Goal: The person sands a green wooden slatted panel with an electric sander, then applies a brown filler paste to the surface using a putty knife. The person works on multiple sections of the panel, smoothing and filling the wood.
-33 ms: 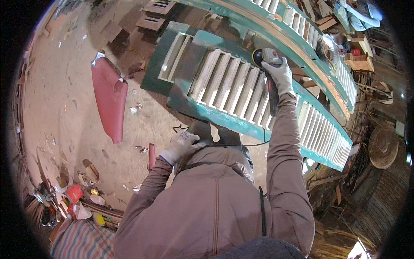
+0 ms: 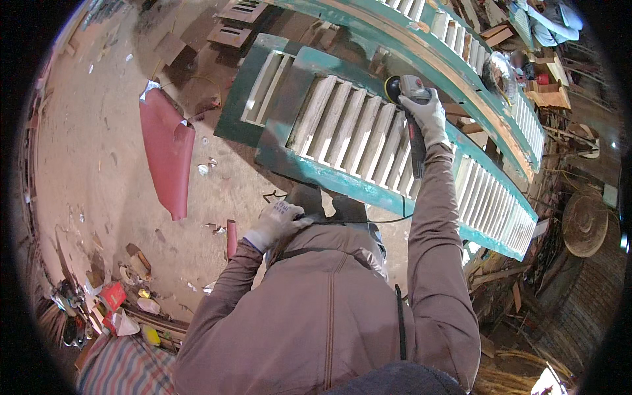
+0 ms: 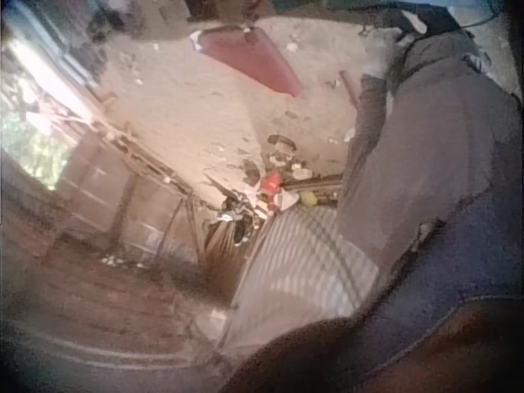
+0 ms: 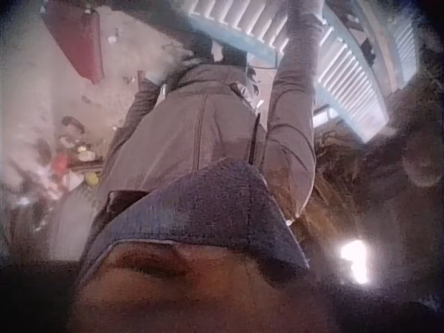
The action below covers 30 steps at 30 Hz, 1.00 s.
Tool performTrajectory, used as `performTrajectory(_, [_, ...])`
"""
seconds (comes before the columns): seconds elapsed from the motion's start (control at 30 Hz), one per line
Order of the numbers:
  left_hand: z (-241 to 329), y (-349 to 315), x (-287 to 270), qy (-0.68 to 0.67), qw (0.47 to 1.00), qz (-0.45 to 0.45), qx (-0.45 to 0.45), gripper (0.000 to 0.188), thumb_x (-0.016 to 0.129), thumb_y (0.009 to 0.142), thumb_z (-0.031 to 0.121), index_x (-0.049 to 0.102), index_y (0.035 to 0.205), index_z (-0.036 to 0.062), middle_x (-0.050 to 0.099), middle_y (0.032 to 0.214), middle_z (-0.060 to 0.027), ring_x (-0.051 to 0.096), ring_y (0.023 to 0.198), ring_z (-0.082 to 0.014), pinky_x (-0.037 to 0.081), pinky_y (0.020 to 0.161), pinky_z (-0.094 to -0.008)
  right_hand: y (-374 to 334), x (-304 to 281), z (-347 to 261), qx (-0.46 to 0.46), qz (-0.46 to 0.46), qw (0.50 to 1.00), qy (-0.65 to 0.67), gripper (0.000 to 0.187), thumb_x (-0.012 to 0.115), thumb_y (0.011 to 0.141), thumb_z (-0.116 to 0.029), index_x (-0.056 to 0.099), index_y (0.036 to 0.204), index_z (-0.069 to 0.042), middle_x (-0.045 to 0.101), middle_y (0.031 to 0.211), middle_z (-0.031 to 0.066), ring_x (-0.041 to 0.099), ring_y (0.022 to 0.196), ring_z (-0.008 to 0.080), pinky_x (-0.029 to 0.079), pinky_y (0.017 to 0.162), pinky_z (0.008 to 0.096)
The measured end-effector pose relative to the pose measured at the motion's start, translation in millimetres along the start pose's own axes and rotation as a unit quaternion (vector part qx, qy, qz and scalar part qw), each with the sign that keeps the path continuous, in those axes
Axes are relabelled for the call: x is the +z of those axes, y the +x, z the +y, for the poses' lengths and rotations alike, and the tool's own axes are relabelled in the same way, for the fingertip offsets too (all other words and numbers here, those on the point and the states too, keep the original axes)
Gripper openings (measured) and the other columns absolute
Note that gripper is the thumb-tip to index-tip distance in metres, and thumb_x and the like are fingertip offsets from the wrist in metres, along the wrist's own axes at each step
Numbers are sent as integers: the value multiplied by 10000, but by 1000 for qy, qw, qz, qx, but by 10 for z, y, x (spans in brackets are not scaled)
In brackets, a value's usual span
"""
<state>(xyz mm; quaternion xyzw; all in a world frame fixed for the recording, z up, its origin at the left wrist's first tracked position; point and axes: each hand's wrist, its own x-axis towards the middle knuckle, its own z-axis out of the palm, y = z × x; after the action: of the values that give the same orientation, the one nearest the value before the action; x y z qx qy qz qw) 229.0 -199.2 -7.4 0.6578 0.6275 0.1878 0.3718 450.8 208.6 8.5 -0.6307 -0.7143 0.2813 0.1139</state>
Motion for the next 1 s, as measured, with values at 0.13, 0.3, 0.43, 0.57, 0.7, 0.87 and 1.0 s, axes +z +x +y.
performTrajectory(0.13, [61, 61, -63, 0, 997, -73, -41, 444, 647, 930, 501, 714, 928, 62, 698, 898, -183, 677, 920, -379, 524, 816, -469, -75, 93, -259, -21, 16, 999, -40, 956, 852, 634, -603, 565, 1345, -32, 693, 1209, 253, 665, 1153, 396, 520, 974, 445])
performTrajectory(0.3, [60, 268, -76, 3, 990, -114, -80, 443, 631, 931, 507, 716, 888, 75, 703, 864, -159, 674, 920, -364, 514, 840, -460, 55, 168, -215, -27, 23, 998, -50, 984, 863, 619, -623, 581, 1338, -13, 711, 1180, 234, 686, 1135, 362, 530, 964, 415])
performTrajectory(0.43, [61, 235, -43, 20, 993, -95, -74, 453, 628, 938, 508, 713, 914, 63, 712, 911, -166, 677, 945, -365, 510, 837, -470, -4, -134, 153, 27, 5, 999, -38, 1096, 853, 623, -618, 485, 1445, 7, 655, 1296, 257, 641, 1216, 371, 507, 1027, 406])
performTrajectory(0.57, [4, 290, 61, 18, 987, -142, -80, 458, 623, 941, 517, 720, 1006, 74, 708, 967, -182, 662, 1007, -372, 504, 871, -472, -118, -374, 543, 56, 49, 997, -10, 1016, 874, 620, -579, 534, 1393, -14, 685, 1244, 240, 664, 1177, 370, 518, 990, 419])
performTrajectory(0.7, [78, 345, 110, 29, 985, -152, -72, 478, 621, 938, 537, 720, 1083, 93, 714, 982, -173, 667, 1016, -365, 509, 892, -461, -148, -578, 866, 68, 72, 995, -23, 981, 882, 611, -596, 566, 1337, -17, 695, 1218, 240, 665, 1158, 384, 520, 965, 429])
performTrajectory(0.87, [214, 396, 220, 29, 989, -139, -38, 483, 606, 945, 542, 726, 1056, 87, 722, 979, -163, 672, 1023, -355, 514, 888, -454, -137, -760, 1406, 95, 106, 989, -37, 971, 896, 601, -590, 591, 1308, 1, 708, 1202, 221, 678, 1151, 349, 516, 974, 407])
performTrajectory(1.0, [445, 479, 149, 28, 979, -179, -94, 453, 649, 941, 491, 712, 1131, 85, 710, 1082, -175, 661, 1049, -349, 508, 883, -444, -145, -879, 1703, 105, 108, 988, -12, 1003, 884, 615, -607, 571, 1338, 13, 697, 1230, 223, 671, 1163, 347, 514, 982, 403])
